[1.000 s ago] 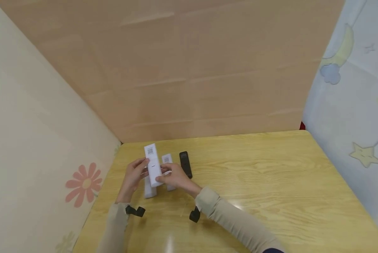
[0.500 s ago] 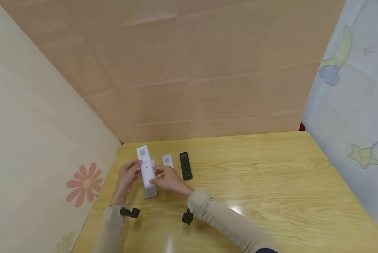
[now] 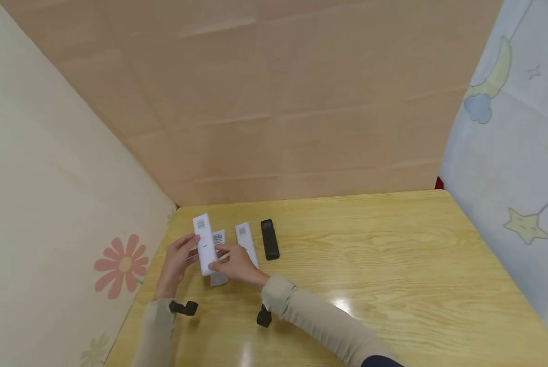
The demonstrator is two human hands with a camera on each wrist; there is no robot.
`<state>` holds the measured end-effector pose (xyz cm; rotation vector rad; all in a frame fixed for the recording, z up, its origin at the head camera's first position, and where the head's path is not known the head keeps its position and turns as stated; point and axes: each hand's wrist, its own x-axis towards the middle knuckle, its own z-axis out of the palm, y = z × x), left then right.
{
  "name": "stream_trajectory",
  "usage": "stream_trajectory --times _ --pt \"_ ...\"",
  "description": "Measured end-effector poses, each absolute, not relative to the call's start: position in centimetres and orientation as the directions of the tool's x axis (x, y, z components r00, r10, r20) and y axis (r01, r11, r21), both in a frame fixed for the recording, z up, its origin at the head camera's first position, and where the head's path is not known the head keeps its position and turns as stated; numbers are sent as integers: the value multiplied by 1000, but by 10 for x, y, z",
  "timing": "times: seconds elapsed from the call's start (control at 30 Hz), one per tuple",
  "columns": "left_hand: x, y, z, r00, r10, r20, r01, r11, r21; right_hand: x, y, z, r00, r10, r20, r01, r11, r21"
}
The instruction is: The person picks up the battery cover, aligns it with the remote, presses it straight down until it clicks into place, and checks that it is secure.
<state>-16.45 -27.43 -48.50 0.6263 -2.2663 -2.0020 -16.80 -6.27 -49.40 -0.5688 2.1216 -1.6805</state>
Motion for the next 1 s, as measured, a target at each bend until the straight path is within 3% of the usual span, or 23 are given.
stream_trajectory --times 0.7,1.0 --pt "-142 -298 -506 -900 -347 -264 -325 127 937 -147 -94 -517 -856 -516 -33 -53 152 -987" --pt "-135 -308 -521 -886 -373 -277 -348 140 927 -139 -104 -530 -855 -519 12 -121 178 -976"
